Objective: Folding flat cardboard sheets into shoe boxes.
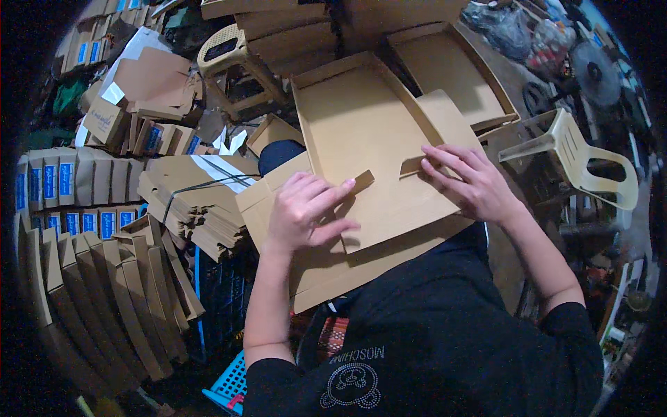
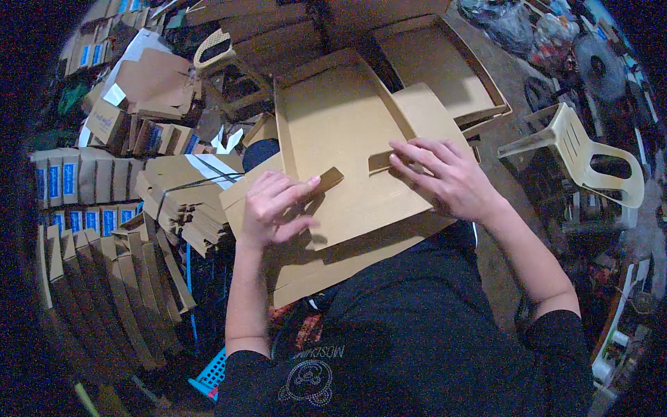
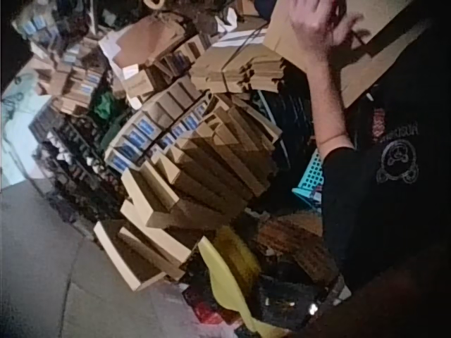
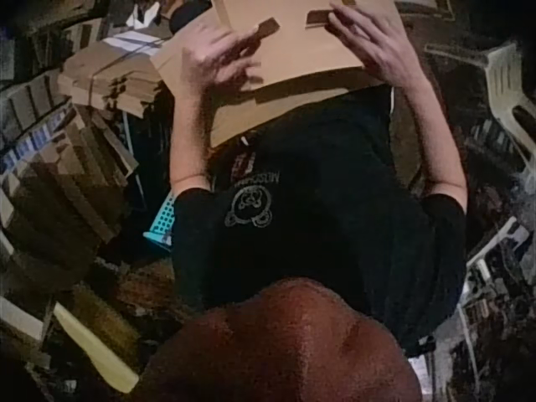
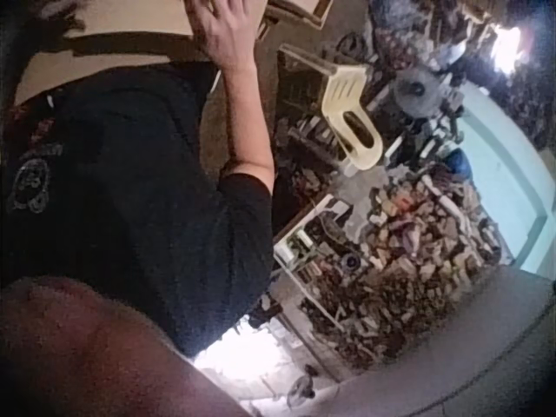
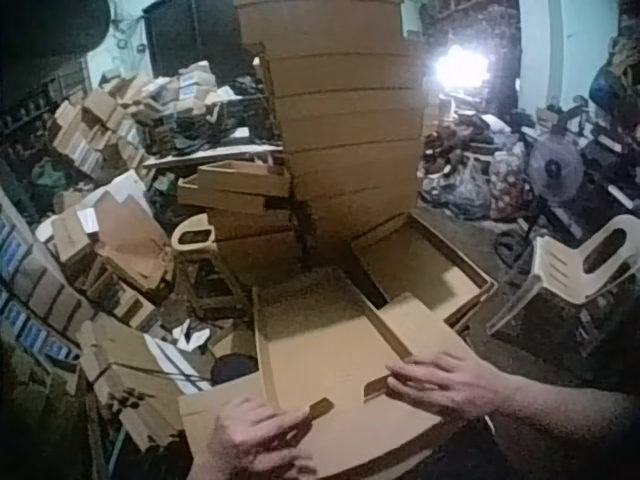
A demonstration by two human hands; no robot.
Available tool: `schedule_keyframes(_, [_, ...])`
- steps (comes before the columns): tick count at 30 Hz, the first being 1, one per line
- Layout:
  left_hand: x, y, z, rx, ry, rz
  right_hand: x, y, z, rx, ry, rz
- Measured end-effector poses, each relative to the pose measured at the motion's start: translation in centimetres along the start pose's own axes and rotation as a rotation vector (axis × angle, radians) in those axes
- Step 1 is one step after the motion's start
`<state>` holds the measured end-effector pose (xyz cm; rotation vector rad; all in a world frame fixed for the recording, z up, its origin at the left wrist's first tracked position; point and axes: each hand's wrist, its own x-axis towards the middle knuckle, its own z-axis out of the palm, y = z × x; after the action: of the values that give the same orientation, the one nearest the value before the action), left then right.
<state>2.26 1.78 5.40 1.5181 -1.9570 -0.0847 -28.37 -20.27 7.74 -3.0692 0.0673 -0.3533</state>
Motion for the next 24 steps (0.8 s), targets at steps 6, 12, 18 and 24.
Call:
schedule_keyframes(6, [0.5,0.9,0.6,0.036,-0.072,0.064,-0.4,0.7,0.2,-0.033,-0.066,0.041])
schedule_keyframes(12, [-0.1,0.5,2.2,0.187,-0.004,0.034,-0.1,1.4,0.0,-0.071,0.004,0.022])
schedule_keyframes(18, [0.1,0.6,1.8,0.223,-0.023,0.013,0.8,1.1,-1.0,-0.021,0.027,-0.045])
schedule_keyframes(24, [0.2,0.6,2.3,0.115,-0.004,-0.036,0.6,1.0,0.9,0.208,0.058,0.025])
